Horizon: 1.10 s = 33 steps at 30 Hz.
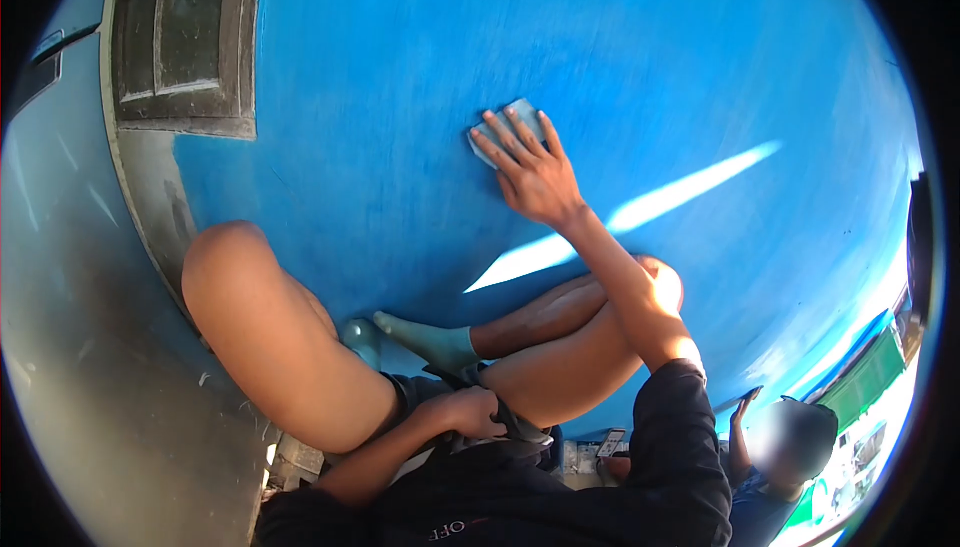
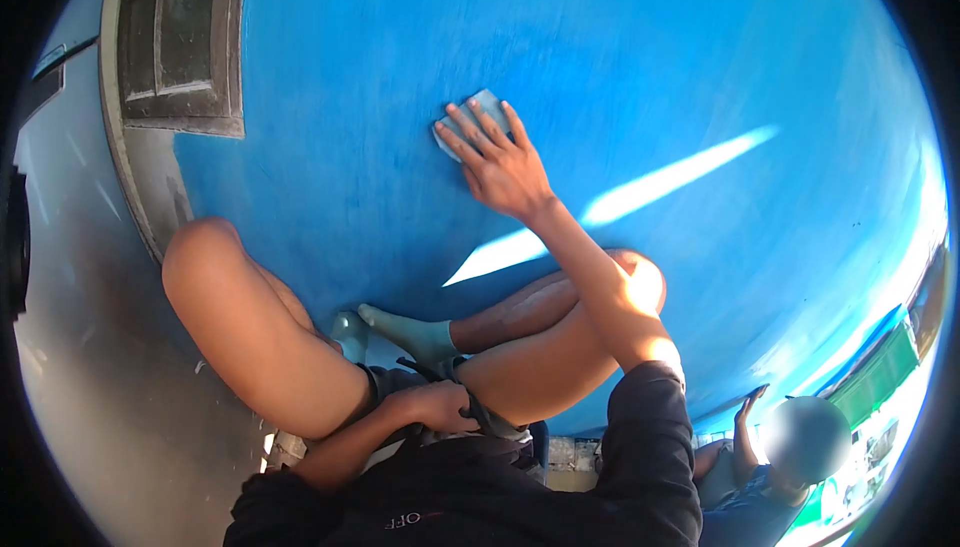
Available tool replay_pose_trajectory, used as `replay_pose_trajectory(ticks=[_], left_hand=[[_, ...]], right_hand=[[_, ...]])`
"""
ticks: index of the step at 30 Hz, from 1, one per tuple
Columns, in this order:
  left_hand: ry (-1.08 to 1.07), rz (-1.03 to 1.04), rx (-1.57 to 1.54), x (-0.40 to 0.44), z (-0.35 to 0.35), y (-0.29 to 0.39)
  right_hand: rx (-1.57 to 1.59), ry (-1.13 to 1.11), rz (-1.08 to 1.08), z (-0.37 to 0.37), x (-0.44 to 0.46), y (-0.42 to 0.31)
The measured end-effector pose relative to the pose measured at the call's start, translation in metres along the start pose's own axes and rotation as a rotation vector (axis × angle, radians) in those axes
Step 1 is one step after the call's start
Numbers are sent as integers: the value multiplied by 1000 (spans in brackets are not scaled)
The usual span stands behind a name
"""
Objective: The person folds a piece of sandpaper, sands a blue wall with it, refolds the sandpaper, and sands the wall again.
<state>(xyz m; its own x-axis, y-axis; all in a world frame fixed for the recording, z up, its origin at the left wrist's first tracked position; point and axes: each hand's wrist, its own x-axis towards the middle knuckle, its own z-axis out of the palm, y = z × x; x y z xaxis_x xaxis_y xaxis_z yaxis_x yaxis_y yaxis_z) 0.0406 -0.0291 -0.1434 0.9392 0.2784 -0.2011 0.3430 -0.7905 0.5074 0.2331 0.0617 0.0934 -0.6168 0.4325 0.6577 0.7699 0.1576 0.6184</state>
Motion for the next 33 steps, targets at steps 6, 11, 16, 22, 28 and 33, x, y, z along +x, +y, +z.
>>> replay_pose_trajectory(ticks=[6, 11, 16, 22, 28, 33], left_hand=[[12, 84, -239, -24, -17, -1], [-46, 5, -352, -33, -29, 11], [-40, 0, -333, -31, -27, 9], [-21, 47, -272, -22, -17, -1], [-12, 39, -272, -24, -18, 1], [-24, 35, -343, -25, -19, 2]], right_hand=[[-124, 381, 393, -17, 16, 48], [-27, 153, 127, 1, -2, 10], [-45, 147, 72, 4, 3, 14], [-145, 193, 200, -10, 6, 30], [-145, 120, 175, -3, 0, 18], [-120, 122, 101, -2, -3, 17]])
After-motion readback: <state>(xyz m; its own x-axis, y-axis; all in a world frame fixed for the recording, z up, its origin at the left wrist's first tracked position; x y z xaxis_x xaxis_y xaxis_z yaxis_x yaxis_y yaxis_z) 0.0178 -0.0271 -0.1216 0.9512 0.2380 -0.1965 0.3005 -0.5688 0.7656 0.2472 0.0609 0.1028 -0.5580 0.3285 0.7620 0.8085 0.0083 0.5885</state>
